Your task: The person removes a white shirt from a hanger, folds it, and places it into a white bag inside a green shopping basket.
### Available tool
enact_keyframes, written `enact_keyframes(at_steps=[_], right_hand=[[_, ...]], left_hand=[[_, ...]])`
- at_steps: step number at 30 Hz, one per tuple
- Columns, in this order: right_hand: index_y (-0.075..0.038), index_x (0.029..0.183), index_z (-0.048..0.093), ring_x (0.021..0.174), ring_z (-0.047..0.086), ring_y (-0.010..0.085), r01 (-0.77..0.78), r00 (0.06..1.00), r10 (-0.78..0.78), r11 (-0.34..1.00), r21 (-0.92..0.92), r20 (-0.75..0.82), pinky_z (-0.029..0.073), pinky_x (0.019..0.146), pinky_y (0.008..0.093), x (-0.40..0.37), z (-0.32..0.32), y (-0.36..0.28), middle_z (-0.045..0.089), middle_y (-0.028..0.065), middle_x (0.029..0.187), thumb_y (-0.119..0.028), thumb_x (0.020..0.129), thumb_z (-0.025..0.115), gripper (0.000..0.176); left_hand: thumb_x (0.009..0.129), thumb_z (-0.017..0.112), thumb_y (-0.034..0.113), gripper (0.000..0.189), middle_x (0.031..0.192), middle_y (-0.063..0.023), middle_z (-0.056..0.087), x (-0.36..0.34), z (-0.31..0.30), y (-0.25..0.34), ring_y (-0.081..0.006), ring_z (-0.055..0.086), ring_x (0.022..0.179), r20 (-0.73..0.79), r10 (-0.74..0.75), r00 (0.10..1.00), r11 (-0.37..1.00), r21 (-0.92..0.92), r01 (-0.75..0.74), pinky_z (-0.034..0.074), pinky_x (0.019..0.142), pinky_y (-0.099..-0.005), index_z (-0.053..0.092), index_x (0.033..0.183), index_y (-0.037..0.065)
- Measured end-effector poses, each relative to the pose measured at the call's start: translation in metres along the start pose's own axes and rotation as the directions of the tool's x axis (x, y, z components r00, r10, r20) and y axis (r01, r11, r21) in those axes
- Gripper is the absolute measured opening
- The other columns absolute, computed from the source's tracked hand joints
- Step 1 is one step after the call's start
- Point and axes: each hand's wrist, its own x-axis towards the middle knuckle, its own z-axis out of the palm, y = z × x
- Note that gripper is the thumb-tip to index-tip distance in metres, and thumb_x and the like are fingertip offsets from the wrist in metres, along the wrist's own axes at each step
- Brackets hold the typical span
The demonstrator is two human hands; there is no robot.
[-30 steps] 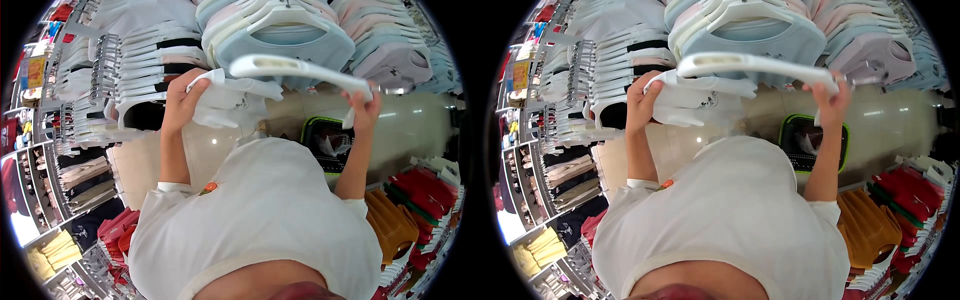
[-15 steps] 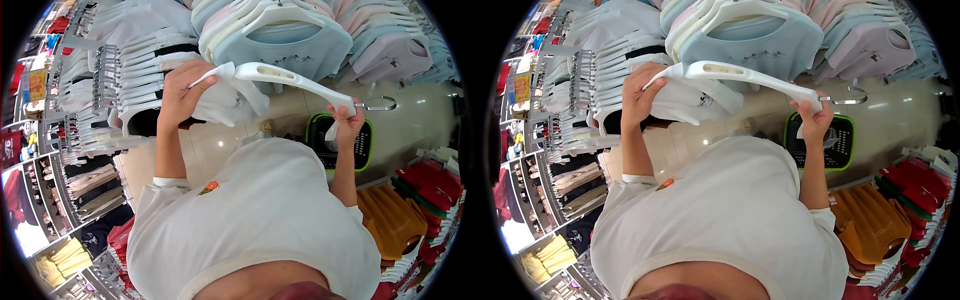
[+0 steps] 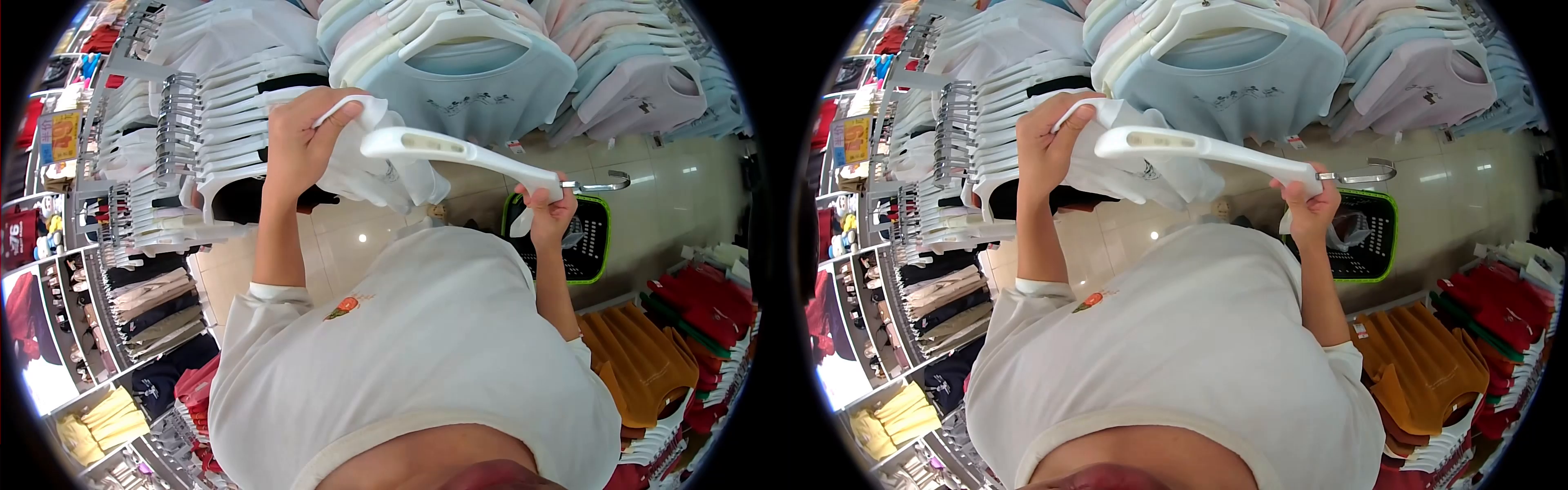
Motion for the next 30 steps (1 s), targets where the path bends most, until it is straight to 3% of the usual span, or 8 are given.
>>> enact_keyframes(at_steps=[4, 7, 10, 19, 22, 25, 30], right_hand=[[0.001, 0.112, 0.057, 0.074, 0.058, 0.0071, 0.041, 0.998, -0.047, 0.990, -0.133, -0.043, 0.045, 0.067, 0.0198, -0.001, 0.006, -0.004, 0.071, 0.0096, 0.088, -0.033, 0.091, 0.074, 0.043], [0.001, 0.111, 0.058, 0.075, 0.059, 0.0074, 0.051, 0.996, -0.057, 0.995, -0.081, -0.073, 0.044, 0.066, 0.0194, -0.001, 0.002, -0.005, 0.071, 0.0096, 0.089, -0.031, 0.092, 0.074, 0.041], [0.001, 0.112, 0.058, 0.075, 0.057, 0.0063, 0.061, 0.989, -0.062, 0.998, -0.013, -0.132, 0.043, 0.065, 0.0192, -0.003, -0.005, -0.002, 0.072, 0.0097, 0.091, -0.031, 0.092, 0.074, 0.041], [0.001, 0.112, 0.058, 0.074, 0.055, 0.0057, 0.044, 0.989, -0.063, 0.989, -0.142, -0.135, 0.043, 0.065, 0.0192, -0.008, 0.004, 0.005, 0.072, 0.0088, 0.091, -0.034, 0.092, 0.074, 0.043], [0.001, 0.112, 0.058, 0.073, 0.054, 0.0050, 0.065, 0.987, -0.077, 0.994, -0.088, -0.138, 0.043, 0.064, 0.0191, -0.008, 0.002, 0.006, 0.072, 0.0080, 0.090, -0.034, 0.092, 0.074, 0.044], [0.001, 0.111, 0.059, 0.073, 0.055, 0.0050, 0.052, 0.998, -0.054, 0.998, -0.042, -0.039, 0.044, 0.064, 0.0195, -0.010, 0.005, 0.005, 0.071, 0.0076, 0.088, -0.035, 0.092, 0.073, 0.043], [0.002, 0.107, 0.061, 0.071, 0.055, 0.0066, 0.132, 0.991, -0.132, 0.988, -0.082, 0.011, 0.045, 0.064, 0.0214, 0.000, 0.017, -0.004, 0.071, 0.0067, 0.088, -0.032, 0.092, 0.073, 0.039]], left_hand=[[0.095, 0.066, 0.015, 0.018, 0.088, -0.0072, 0.071, -0.003, 0.000, 0.003, -0.0141, 0.062, 0.079, 0.076, -0.063, 0.995, 0.998, 0.020, 0.061, 0.047, 0.073, -0.0243, 0.073, 0.101, 0.000], [0.091, 0.069, 0.010, 0.014, 0.079, -0.0092, 0.067, 0.000, 0.002, 0.000, -0.0174, 0.059, 0.068, -0.029, -0.001, 1.000, 1.000, -0.022, 0.001, 0.047, 0.064, -0.0268, 0.073, 0.098, -0.001], [0.091, 0.069, 0.011, 0.015, 0.079, -0.0088, 0.067, 0.000, 0.000, -0.003, -0.0166, 0.059, 0.069, -0.036, -0.010, 0.999, 0.999, -0.045, 0.008, 0.046, 0.065, -0.0263, 0.073, 0.098, -0.002], [0.091, 0.069, 0.010, 0.013, 0.080, -0.0076, 0.067, 0.007, 0.005, 0.014, -0.0156, 0.057, 0.069, 0.038, 0.053, 0.998, 0.996, -0.072, -0.050, 0.046, 0.064, -0.0251, 0.073, 0.097, -0.001], [0.089, 0.069, 0.008, 0.012, 0.081, -0.0080, 0.068, 0.010, 0.002, 0.017, -0.0175, 0.060, 0.070, 0.046, 0.074, 0.996, 0.997, -0.021, -0.073, 0.047, 0.065, -0.0270, 0.073, 0.097, -0.001], [0.089, 0.069, 0.007, 0.012, 0.089, -0.0099, 0.070, 0.012, 0.006, 0.027, -0.0204, 0.064, 0.080, 0.194, 0.137, 0.971, 0.991, -0.020, -0.135, 0.049, 0.074, -0.0275, 0.073, 0.098, -0.001], [0.086, 0.071, 0.007, 0.011, 0.089, -0.0108, 0.069, 0.012, 0.018, 0.058, -0.0248, 0.064, 0.079, 0.268, 0.165, 0.949, 0.981, 0.058, -0.187, 0.050, 0.070, -0.0312, 0.072, 0.095, 0.000]])
